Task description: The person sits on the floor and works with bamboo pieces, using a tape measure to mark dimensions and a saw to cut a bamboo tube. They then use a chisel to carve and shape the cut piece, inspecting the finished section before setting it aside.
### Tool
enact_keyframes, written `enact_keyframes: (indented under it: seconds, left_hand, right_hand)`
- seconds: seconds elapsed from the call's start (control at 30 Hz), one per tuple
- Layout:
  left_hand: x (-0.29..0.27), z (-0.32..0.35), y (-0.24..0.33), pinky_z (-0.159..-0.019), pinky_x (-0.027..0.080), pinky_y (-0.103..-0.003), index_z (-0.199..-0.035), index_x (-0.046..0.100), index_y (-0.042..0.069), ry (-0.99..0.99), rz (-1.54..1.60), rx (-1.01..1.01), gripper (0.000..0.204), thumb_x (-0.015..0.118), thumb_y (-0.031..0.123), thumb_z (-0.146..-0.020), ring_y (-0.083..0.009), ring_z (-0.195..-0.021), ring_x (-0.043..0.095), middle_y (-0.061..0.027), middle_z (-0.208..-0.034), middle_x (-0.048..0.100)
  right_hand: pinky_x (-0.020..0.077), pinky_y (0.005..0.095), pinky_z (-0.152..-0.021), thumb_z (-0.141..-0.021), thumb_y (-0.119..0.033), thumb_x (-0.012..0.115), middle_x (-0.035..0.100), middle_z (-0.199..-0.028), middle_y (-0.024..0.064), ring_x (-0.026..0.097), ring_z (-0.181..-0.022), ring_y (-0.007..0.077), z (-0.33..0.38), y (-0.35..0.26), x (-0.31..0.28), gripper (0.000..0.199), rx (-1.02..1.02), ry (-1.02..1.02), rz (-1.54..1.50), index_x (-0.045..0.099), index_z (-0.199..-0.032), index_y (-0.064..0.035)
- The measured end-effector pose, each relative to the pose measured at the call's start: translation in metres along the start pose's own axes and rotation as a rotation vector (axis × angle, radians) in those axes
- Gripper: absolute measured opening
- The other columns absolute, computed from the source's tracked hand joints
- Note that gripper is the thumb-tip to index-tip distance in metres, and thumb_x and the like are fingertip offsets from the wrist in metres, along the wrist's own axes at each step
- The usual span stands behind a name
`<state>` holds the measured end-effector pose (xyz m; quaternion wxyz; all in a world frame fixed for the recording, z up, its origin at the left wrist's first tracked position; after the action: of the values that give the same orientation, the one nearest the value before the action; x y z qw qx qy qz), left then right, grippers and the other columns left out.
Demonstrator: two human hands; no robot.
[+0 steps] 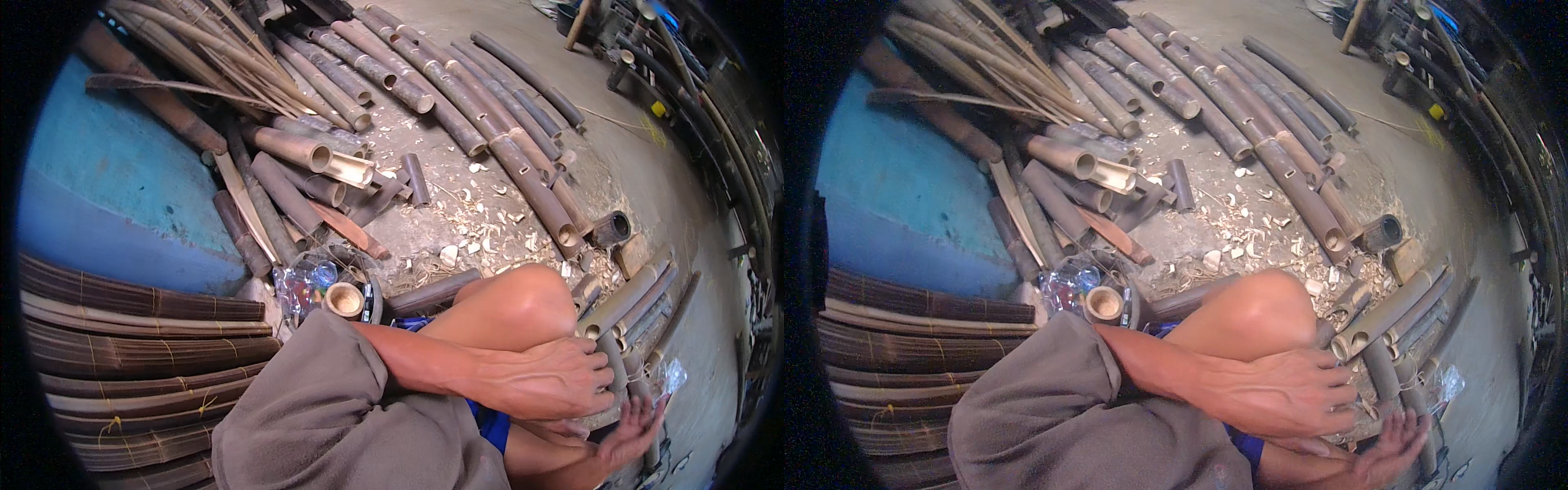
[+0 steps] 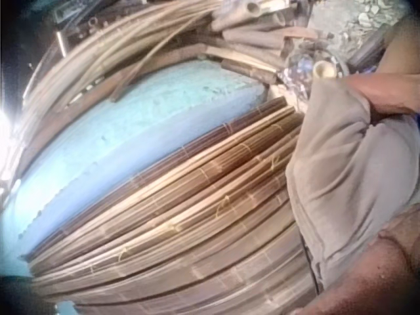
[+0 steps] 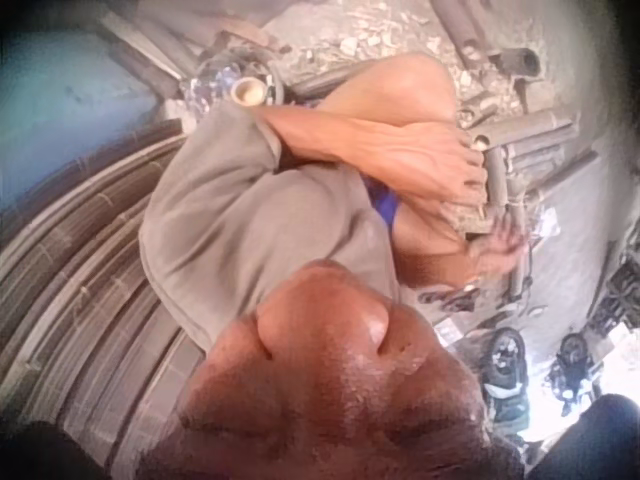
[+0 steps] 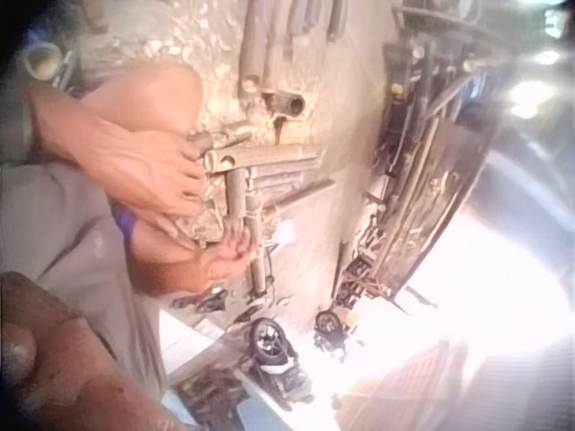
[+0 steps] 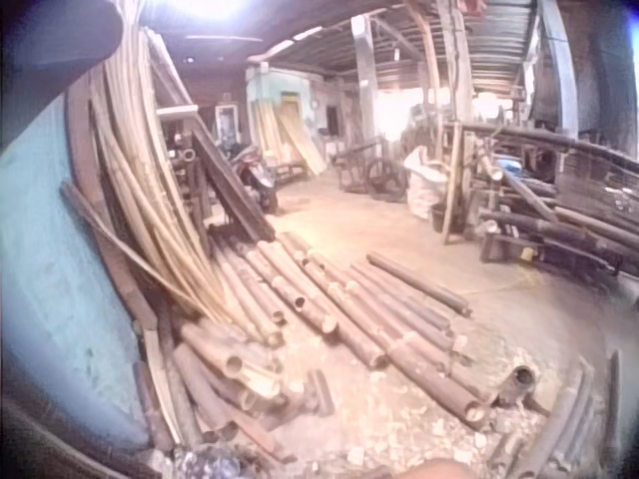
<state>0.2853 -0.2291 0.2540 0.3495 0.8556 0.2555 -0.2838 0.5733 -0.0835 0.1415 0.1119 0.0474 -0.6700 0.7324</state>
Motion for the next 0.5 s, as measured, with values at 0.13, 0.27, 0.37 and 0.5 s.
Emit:
enact_keyframes:
  seconds: [0.13, 0.27, 0.37, 0.5]
  left_hand:
    - [0.011, -0.004, -0.002, -0.077, 0.048, -0.040, -0.092, 0.064, 0.008, 0.005, -0.040, -0.012, 0.041, 0.072, 0.048, -0.085, -0.0254, -0.092, 0.063, -0.0080, -0.092, 0.063]
    - [0.012, -0.004, 0.005, -0.076, 0.049, -0.042, -0.089, 0.066, 0.006, 0.017, 0.007, -0.019, 0.040, 0.075, 0.045, -0.083, -0.0283, -0.089, 0.065, -0.0093, -0.090, 0.065]
    - [0.007, -0.002, 0.006, -0.074, 0.051, -0.044, -0.087, 0.067, 0.005, 0.060, 0.002, -0.033, 0.041, 0.080, 0.043, -0.079, -0.0321, -0.087, 0.066, -0.0114, -0.088, 0.066]
    - [0.016, -0.006, 0.011, -0.074, 0.050, -0.044, -0.087, 0.066, 0.005, 0.065, 0.001, 0.013, 0.040, 0.077, 0.043, -0.081, -0.0311, -0.087, 0.065, -0.0104, -0.089, 0.066]
  right_hand:
    - [0.0586, 0.0455, -0.087, -0.107, -0.037, 0.057, 0.071, -0.115, 0.0197, 0.071, -0.099, 0.0339, 0.024, -0.087, -0.016, 0.049, -0.360, 0.269, 0.512, 0.059, -0.142, -0.0027]
    - [0.0631, 0.0425, -0.073, -0.107, -0.036, 0.058, 0.076, -0.106, 0.0204, 0.075, -0.085, 0.0322, 0.016, -0.103, -0.011, 0.048, -0.488, 0.251, 1.045, 0.064, -0.135, 0.0019]
    - [0.0598, 0.0447, -0.086, -0.106, -0.038, 0.059, 0.073, -0.117, 0.0245, 0.072, -0.097, 0.0361, -0.003, -0.055, 0.003, 0.053, -0.261, 0.173, 1.201, 0.062, -0.137, 0.0049]
    - [0.0575, 0.0450, -0.090, -0.106, -0.040, 0.058, 0.070, -0.122, 0.0243, 0.070, -0.103, 0.0364, -0.023, -0.029, 0.021, 0.056, -0.305, -0.082, 1.187, 0.059, -0.141, 0.0041]
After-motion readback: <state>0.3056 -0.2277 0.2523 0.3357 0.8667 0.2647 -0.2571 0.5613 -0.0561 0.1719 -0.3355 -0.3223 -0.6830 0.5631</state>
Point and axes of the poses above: each hand's wrist, its own z-axis away from the middle knuckle, its own x-axis out of the palm, y = z × x, the point moved 10 cm from there along -z, towards the middle knuckle
